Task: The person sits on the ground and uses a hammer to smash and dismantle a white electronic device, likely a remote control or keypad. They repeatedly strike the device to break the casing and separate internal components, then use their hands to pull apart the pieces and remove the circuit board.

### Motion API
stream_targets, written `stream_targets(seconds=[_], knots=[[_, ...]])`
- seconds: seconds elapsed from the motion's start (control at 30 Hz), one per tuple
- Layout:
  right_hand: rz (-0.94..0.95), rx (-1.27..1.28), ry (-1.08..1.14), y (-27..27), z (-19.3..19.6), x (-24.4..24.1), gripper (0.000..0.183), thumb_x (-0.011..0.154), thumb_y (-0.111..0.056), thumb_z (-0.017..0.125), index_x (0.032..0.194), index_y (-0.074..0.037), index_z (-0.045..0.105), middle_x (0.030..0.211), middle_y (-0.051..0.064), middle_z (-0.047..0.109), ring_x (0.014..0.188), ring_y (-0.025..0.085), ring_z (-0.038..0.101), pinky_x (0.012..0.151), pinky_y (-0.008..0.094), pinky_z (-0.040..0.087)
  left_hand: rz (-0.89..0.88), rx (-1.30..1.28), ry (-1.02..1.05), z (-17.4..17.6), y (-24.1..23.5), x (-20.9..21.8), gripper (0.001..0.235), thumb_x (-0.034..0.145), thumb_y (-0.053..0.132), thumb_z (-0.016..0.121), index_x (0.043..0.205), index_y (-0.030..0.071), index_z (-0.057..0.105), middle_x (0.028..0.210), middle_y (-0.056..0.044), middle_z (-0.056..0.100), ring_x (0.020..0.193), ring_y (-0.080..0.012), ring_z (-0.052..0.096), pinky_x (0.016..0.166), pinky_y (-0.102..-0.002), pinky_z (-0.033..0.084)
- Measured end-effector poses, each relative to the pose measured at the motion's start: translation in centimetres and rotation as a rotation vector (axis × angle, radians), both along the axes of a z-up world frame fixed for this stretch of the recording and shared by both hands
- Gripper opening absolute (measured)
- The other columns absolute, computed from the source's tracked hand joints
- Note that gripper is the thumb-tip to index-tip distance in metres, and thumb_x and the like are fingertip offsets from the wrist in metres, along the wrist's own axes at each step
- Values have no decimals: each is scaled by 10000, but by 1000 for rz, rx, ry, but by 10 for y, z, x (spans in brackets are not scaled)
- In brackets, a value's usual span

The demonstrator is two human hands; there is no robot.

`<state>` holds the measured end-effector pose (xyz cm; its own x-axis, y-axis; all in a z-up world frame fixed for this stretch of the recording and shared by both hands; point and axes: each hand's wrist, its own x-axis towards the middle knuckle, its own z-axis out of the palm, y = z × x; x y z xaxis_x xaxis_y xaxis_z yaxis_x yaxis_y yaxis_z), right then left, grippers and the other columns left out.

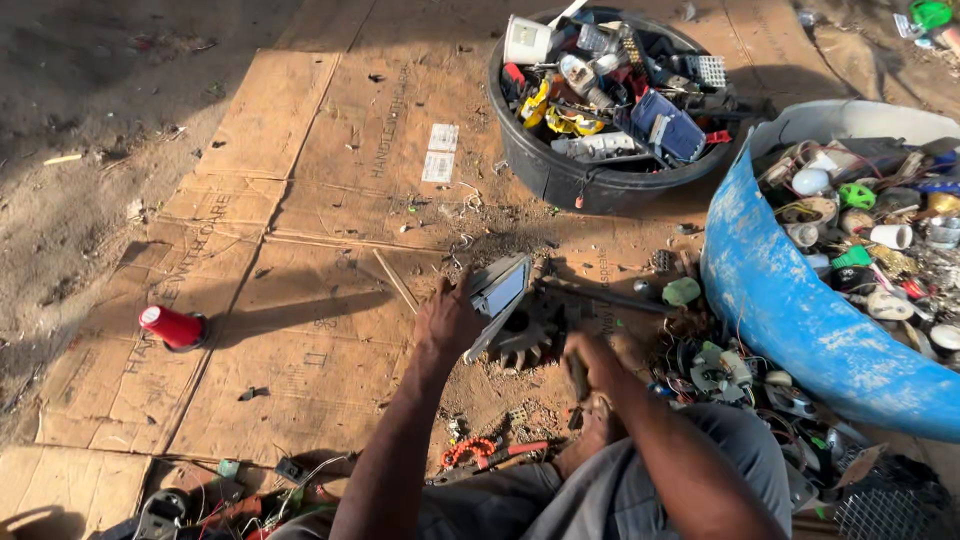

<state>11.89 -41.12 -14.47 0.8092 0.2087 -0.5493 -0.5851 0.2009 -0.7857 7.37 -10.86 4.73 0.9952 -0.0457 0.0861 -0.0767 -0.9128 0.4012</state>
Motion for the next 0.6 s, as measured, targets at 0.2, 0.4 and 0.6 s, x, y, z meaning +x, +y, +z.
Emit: stream_targets(seconds=[0.2,0.4,0.6], knots=[[-182,-267,16,12,75,-26,283,1016,-257,528,884,-19,604,663,166,602,420,273,541,395,429,460,-51,63,170,28,-2,-4,801,862,324,754,1527,130,353,1299,-219,578,902,-364,705,703,-440,610],[-149,-603,-588,14,204,-108,224,973,-277,578,1072,-86,518,756,75,663,504,167,635,404,329,540,-128,100,197,27,-3,4,768,893,261,709,1548,99,343,1307,-226,572,820,-309,690,607,-377,598],[248,-1102,-553,44,272,-105,294,1029,-330,577,1110,-57,508,769,61,561,502,159,542,397,331,468,-143,130,224,15,-5,8,799,924,221,627,1616,170,229,1617,-256,314,753,-267,710,487,-311,550]])
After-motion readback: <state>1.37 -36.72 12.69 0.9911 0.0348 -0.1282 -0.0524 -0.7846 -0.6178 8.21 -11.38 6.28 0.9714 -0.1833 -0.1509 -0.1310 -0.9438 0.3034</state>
